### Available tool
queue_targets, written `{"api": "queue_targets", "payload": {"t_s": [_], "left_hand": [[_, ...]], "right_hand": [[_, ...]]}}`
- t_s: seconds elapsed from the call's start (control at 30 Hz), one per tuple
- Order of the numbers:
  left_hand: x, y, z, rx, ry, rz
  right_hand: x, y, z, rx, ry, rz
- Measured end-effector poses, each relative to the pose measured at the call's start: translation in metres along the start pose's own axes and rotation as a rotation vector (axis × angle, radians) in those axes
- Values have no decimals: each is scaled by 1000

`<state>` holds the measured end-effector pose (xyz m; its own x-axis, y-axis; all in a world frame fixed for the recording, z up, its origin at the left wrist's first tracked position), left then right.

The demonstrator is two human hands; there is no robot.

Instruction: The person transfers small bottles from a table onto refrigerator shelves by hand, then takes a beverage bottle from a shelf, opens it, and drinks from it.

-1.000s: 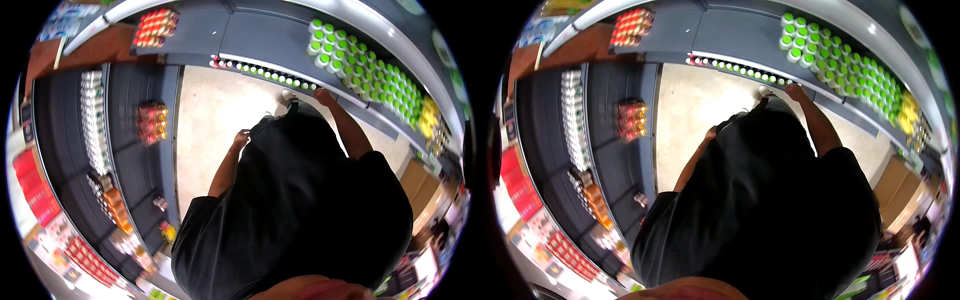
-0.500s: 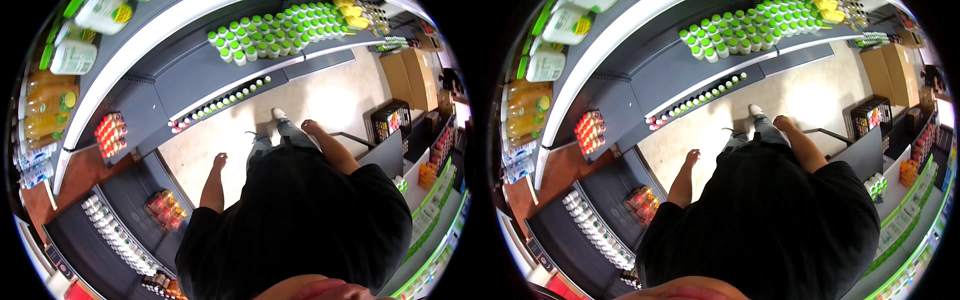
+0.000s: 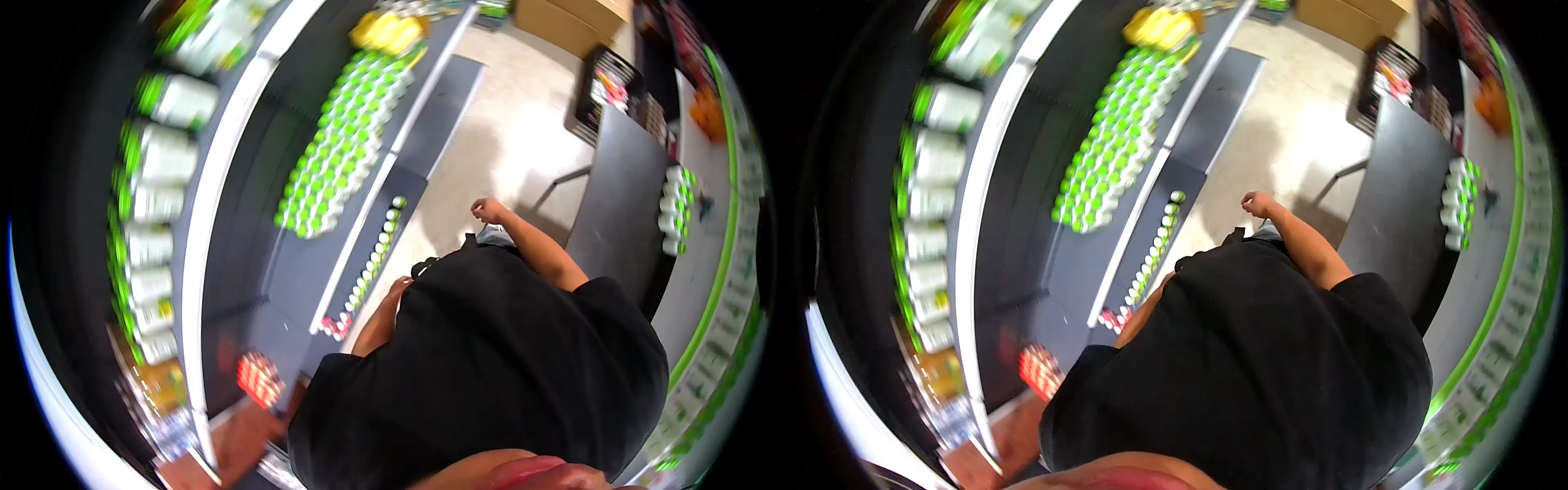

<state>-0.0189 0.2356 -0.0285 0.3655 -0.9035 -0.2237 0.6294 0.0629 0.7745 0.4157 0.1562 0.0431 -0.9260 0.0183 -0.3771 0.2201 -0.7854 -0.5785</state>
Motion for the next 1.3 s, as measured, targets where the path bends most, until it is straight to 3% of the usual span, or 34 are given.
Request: {"api": "queue_targets", "payload": {"t_s": [0.07,0.17,0.3,0.4,0.47,0.57,0.6,0.7,0.83,0.9,0.97,1.03,1.1,1.13,1.27,1.3], "left_hand": [[-5,31,-45,13,-43,-134],[-8,82,-128,49,-69,-326],[9,248,-187,56,-192,-329],[23,285,-267,107,-249,-284],[44,331,-302,192,-307,-294],[82,371,-348,232,-472,-338],[91,381,-357,228,-543,-414],[127,401,-407,292,-686,-554],[127,428,-466,307,-810,-610],[124,444,-495,240,-890,-544],[119,470,-522,276,-926,-755],[110,478,-557,234,-922,-776],[105,473,-598,131,-943,-705],[104,484,-605,148,-936,-818],[126,499,-629,176,-977,-1008],[136,505,-622,122,-961,-867]], "right_hand": [[-49,46,-6,122,81,-172],[-122,134,1,100,546,-59],[-175,258,38,417,705,-550],[-184,305,85,583,786,-887],[-177,311,115,634,767,-1175],[-161,313,118,633,821,-1294],[-156,306,118,593,846,-1285],[-131,301,109,762,1011,-990],[-113,251,122,1026,1174,-890],[-87,253,99,1158,1063,-963],[-58,255,64,957,804,-1047],[-62,218,66,893,738,-930],[-61,202,63,1089,877,-913],[-58,198,65,1183,942,-899],[-53,185,64,1101,949,-1140],[-52,181,67,1050,913,-1251]]}}
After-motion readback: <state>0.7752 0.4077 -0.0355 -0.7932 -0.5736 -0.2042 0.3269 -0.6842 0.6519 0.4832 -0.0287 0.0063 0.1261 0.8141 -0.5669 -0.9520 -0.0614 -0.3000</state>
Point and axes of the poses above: each hand's wrist, its own z-axis away from the middle knuckle, its own x-axis out of the palm, y = z × x, the point moved 4 cm from there along -z, towards the middle knuckle, and after that the axes turned 13 degrees about x, right-handed, at the moved point
